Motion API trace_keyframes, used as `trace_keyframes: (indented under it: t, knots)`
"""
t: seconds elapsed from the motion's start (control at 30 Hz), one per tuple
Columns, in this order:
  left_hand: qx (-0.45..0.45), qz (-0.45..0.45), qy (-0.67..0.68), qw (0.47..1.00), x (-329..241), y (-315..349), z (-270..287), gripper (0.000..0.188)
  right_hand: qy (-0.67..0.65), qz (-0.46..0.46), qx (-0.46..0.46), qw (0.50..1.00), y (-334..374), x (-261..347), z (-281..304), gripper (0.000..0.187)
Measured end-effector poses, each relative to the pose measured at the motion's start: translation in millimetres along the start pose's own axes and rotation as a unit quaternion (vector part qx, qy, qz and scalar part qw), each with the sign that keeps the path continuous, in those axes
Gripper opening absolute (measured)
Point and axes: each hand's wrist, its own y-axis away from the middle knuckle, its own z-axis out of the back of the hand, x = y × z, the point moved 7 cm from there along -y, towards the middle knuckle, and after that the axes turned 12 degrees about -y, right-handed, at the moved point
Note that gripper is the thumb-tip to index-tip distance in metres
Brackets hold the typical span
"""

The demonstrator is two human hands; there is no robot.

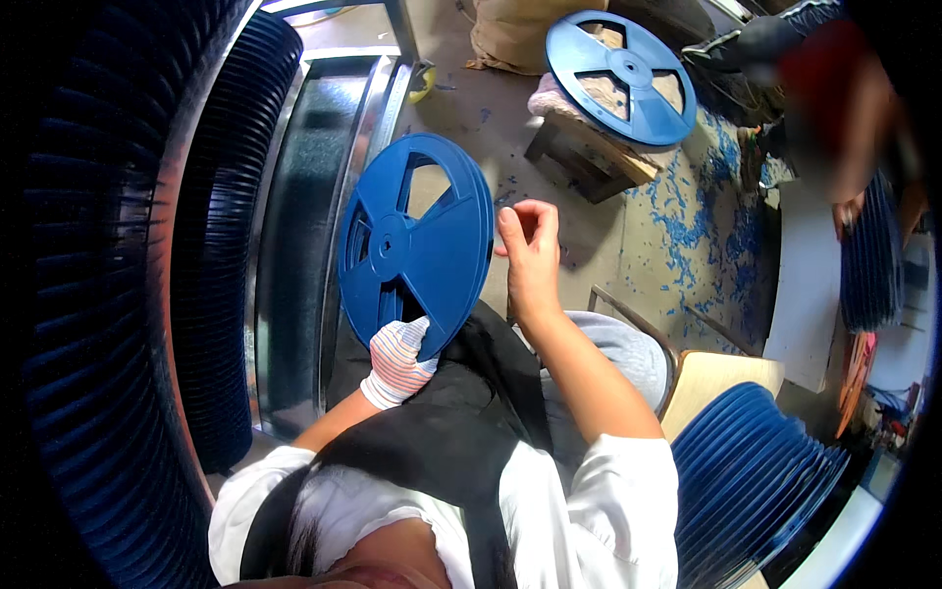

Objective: The person sits on the floor and repeatedly picks up blue plastic spools from a nearby pile. They place each spool onto a curved metal rack, stacking them vertically. The person handles the spools one by one, occasionally adjusting the stack to ensure alignment.

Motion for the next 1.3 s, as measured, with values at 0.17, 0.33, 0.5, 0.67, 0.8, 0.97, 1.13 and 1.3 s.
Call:
trace_keyframes:
  t: [0.17, 0.33, 0.5, 0.67, 0.8, 0.97, 1.13, 1.3]
  knots:
    - [0.024, 0.055, -0.021, 0.998, 6, -15, 0, 0.040, -0.071, -0.291, 0.133, 0.945, 63, -51, -27, 0.049]
    - [0.066, 0.045, 0.007, 0.997, -9, -49, 0, 0.045, -0.143, -0.314, 0.108, 0.933, 58, -41, -45, 0.038]
    - [0.026, 0.049, -0.016, 0.998, 29, -69, 34, 0.063, -0.115, -0.302, 0.081, 0.943, 42, -27, -36, 0.034]
    - [0.218, 0.274, 0.027, 0.936, 103, -46, -14, 0.124, -0.125, -0.245, 0.155, 0.949, 46, -18, -57, 0.032]
    - [0.199, 0.339, 0.119, 0.912, 106, -72, -11, 0.126, -0.050, -0.209, 0.242, 0.946, 56, -8, -74, 0.039]
    - [0.143, 0.292, 0.325, 0.888, 117, -75, -19, 0.118, -0.003, -0.157, 0.331, 0.931, 60, -1, -85, 0.063]
    - [0.088, 0.447, 0.645, 0.613, 110, -95, -28, 0.035, 0.084, -0.033, 0.291, 0.953, 20, 50, -77, 0.063]
    - [0.099, 0.366, 0.685, 0.622, 112, -139, -57, 0.035, 0.006, 0.034, 0.216, 0.976, -1, 101, -68, 0.049]
